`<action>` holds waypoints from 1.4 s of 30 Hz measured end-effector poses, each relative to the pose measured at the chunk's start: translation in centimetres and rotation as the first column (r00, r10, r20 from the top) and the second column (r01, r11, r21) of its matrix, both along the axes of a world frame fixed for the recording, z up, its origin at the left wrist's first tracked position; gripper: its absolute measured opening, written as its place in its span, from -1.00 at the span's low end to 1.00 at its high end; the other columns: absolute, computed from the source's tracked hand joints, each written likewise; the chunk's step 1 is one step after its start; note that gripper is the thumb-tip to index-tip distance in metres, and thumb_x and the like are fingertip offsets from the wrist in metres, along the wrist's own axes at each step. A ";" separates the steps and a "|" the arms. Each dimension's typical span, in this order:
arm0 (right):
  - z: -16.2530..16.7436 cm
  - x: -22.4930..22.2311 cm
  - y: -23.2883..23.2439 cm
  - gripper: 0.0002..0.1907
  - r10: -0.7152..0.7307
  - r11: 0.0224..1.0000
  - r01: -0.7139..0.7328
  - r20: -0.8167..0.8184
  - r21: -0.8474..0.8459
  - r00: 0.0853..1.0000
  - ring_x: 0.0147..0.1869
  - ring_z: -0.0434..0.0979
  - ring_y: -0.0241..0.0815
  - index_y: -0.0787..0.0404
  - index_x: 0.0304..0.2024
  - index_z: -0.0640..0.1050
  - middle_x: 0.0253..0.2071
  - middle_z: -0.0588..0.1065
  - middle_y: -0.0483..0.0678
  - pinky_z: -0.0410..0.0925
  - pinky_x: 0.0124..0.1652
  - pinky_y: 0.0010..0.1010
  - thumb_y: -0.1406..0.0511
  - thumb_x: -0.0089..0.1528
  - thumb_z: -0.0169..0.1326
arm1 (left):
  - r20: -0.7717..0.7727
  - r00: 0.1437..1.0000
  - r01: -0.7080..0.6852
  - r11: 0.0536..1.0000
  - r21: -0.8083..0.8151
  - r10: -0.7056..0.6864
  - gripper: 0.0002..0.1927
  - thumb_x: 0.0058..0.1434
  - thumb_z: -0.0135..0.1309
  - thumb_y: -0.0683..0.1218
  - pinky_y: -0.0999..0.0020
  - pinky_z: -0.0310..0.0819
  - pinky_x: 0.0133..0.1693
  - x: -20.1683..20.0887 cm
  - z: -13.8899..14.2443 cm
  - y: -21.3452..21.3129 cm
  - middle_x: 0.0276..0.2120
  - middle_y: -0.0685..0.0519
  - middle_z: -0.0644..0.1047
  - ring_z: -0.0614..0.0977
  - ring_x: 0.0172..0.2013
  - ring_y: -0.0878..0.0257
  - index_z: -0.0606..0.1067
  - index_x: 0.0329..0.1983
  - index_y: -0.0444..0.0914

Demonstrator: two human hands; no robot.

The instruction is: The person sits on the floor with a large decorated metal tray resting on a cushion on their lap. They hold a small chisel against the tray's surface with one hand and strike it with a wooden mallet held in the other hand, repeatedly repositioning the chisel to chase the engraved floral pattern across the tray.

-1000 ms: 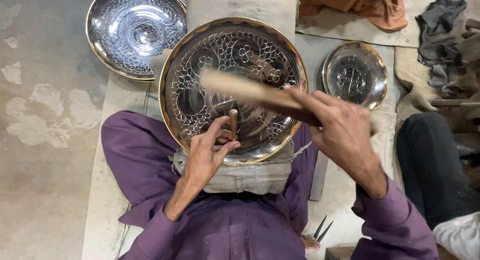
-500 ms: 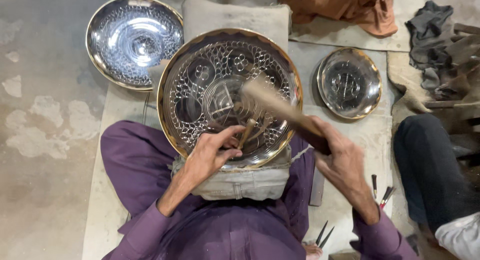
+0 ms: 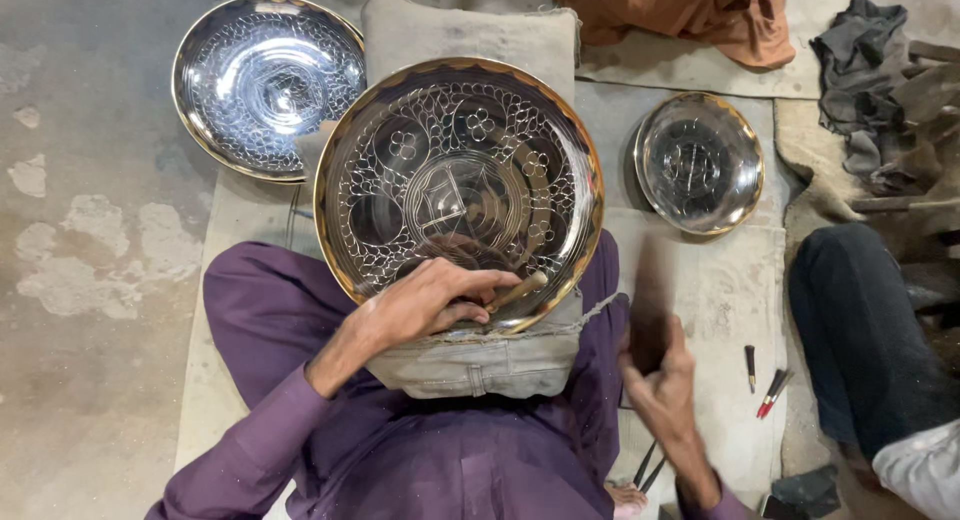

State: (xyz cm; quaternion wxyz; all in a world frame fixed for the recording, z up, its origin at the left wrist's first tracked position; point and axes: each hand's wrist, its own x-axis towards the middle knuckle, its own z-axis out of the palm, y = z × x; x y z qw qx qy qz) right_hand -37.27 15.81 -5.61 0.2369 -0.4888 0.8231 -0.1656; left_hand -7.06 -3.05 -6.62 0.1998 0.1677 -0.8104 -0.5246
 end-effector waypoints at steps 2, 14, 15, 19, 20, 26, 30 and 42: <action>-0.9 0.1 1.1 -0.44 0.248 0.938 -0.242 -0.008 -0.247 0.969 -0.02 0.71 0.03 0.18 0.20 0.52 0.00 0.63 0.15 0.52 0.00 -0.16 0.48 0.11 0.12 | -0.006 1.000 0.020 1.000 -0.016 -0.020 -0.42 0.16 0.22 -0.13 0.14 0.56 -0.16 0.0 -0.1 -0.4 -0.26 -0.05 0.65 0.71 -0.24 0.02 0.41 0.28 -0.24; -0.8 1.6 2.7 -0.33 0.110 0.939 -0.137 -0.104 -0.316 0.989 -0.06 0.62 -0.02 0.21 0.23 0.45 -0.05 0.51 0.12 0.52 -0.19 -0.21 0.51 0.03 0.19 | 0.021 0.992 0.128 0.991 -0.035 -0.127 -0.47 0.18 0.18 -0.16 0.11 0.56 -0.14 -0.3 1.1 -1.6 -0.15 -0.07 0.66 0.70 -0.13 -0.01 0.44 0.26 -0.23; -1.1 1.6 2.8 -0.40 0.063 0.938 -0.072 -0.037 -0.339 0.997 -0.08 0.61 -0.05 0.21 0.18 0.45 -0.08 0.49 0.10 0.52 -0.24 -0.24 0.50 0.06 0.18 | 0.027 0.990 0.141 0.990 -0.030 -0.141 -0.47 0.19 0.17 -0.17 0.11 0.56 -0.13 -0.4 1.1 -1.7 -0.15 -0.07 0.66 0.71 -0.13 0.00 0.43 0.27 -0.23; -2.8 1.8 3.4 -0.56 0.004 0.898 0.102 0.240 -0.428 0.971 -0.12 0.56 -0.14 0.23 0.10 0.44 -0.18 0.49 0.01 0.47 -0.19 -0.36 0.47 0.16 0.18 | 0.065 0.986 0.157 0.987 -0.011 -0.156 -0.46 0.18 0.16 -0.18 0.11 0.55 -0.13 -0.6 1.1 -1.7 -0.15 -0.04 0.67 0.73 -0.13 0.03 0.42 0.27 -0.20; -3.1 1.9 3.7 -0.57 0.021 0.882 0.127 0.307 -0.454 0.952 -0.11 0.54 -0.16 0.23 0.10 0.43 -0.20 0.51 -0.02 0.45 -0.11 -0.38 0.47 0.18 0.19 | 0.078 0.983 0.167 0.986 -0.015 -0.165 -0.45 0.17 0.16 -0.19 0.10 0.54 -0.14 -0.6 1.0 -1.6 -0.16 -0.04 0.67 0.72 -0.14 0.02 0.43 0.27 -0.20; -4.5 2.6 4.4 -0.66 0.036 0.824 0.051 0.143 -0.564 0.989 -0.14 0.60 -0.17 0.25 0.04 0.47 -0.19 0.54 0.03 0.50 -0.16 -0.38 0.46 0.21 0.13 | 0.131 0.978 0.180 0.971 -0.158 -0.160 -0.30 0.04 0.08 -0.35 0.09 0.55 -0.19 -0.8 1.0 -0.9 -0.15 -0.05 0.66 0.70 -0.22 -0.02 0.44 0.30 -0.10; -4.7 2.3 4.6 -0.51 -0.018 0.974 0.008 -0.042 -0.228 0.999 -0.34 0.60 -0.18 0.23 0.14 0.49 -0.24 0.61 0.05 0.49 -0.35 -0.39 0.45 0.12 0.14 | 0.144 0.984 0.130 0.974 -0.187 -0.104 -0.39 0.12 0.11 -0.28 0.06 0.52 -0.22 -0.8 1.1 -0.5 -0.17 -0.04 0.67 0.68 -0.22 -0.05 0.44 0.29 -0.11; -2.3 0.7 1.4 -0.47 0.090 0.960 -0.057 0.108 -0.275 0.990 -0.15 0.64 -0.14 0.19 0.21 0.42 -0.13 0.59 0.10 0.54 -0.16 -0.28 0.47 0.16 0.12 | 0.108 0.977 -0.169 0.977 -0.134 0.184 -0.41 0.14 0.16 -0.25 0.10 0.56 -0.13 0.3 0.6 1.5 -0.18 -0.06 0.67 0.70 -0.15 0.00 0.42 0.28 -0.17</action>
